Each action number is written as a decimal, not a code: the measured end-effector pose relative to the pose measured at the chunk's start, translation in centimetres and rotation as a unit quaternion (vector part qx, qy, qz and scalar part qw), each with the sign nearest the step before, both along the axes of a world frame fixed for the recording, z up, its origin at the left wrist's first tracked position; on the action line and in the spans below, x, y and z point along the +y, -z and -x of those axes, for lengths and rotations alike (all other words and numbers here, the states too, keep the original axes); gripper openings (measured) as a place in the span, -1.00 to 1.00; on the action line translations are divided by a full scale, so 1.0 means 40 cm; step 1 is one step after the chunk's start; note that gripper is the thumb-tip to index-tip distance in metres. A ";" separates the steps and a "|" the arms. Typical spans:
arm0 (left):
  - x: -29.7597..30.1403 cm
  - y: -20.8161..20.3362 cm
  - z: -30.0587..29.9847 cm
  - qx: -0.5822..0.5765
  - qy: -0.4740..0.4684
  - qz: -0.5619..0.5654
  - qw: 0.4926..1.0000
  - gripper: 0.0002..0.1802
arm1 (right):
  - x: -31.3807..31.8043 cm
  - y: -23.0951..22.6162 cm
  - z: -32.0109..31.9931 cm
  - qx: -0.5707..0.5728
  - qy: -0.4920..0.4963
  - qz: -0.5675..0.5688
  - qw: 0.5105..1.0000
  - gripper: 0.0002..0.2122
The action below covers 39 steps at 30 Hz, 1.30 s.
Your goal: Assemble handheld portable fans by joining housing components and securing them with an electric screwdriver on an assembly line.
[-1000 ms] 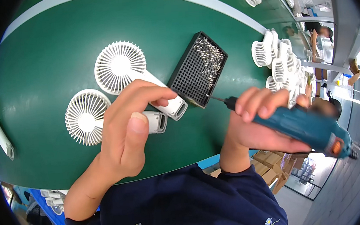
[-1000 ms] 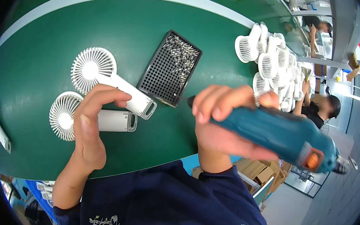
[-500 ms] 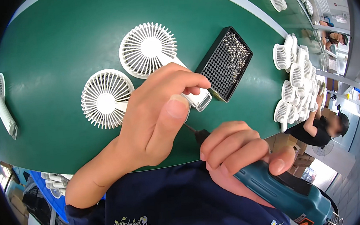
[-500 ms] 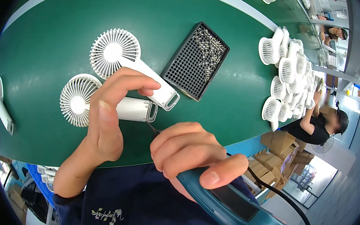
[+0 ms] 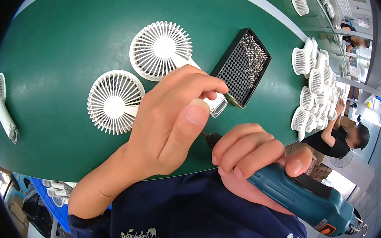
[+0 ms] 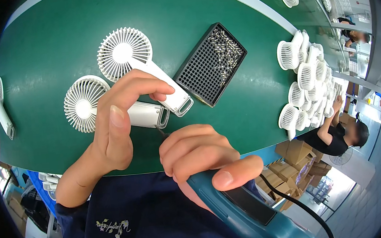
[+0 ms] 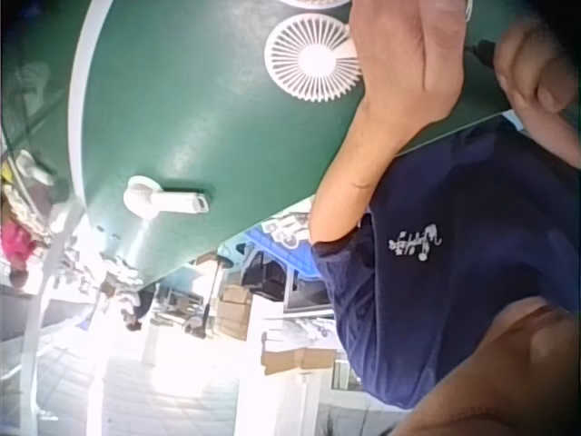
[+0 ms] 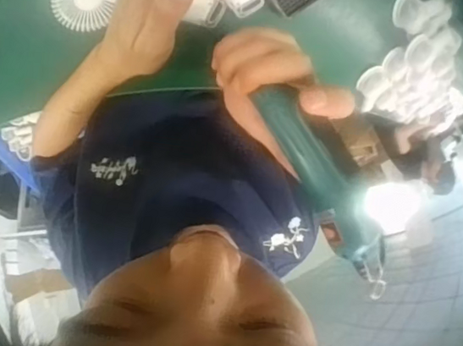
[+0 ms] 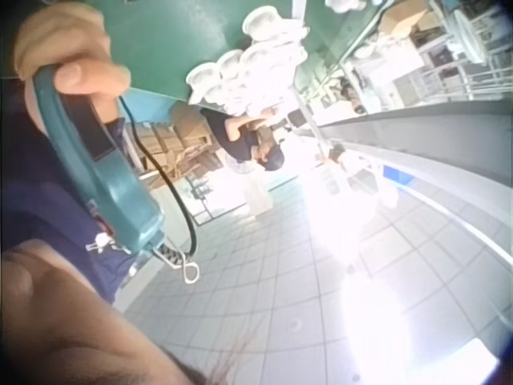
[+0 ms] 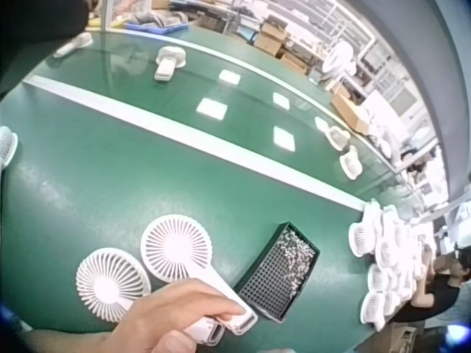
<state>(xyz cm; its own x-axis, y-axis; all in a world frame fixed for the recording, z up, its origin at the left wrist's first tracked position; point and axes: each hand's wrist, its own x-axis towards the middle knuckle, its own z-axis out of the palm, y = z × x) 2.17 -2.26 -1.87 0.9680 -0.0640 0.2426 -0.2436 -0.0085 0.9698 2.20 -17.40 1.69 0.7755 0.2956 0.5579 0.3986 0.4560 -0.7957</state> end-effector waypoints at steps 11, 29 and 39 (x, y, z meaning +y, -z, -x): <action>-0.002 0.005 -0.001 -0.001 0.006 0.002 1.000 -0.16 | -0.002 0.021 -0.005 -0.012 -0.030 -0.022 0.999 -0.44; -0.001 0.004 0.000 -0.017 -0.001 0.005 1.000 -0.17 | 0.003 0.006 -0.049 0.058 -0.009 -0.093 0.994 -0.30; 0.000 0.004 0.003 -0.012 -0.004 0.007 1.000 -0.16 | 0.003 0.010 -0.044 0.054 -0.033 -0.062 0.996 -0.37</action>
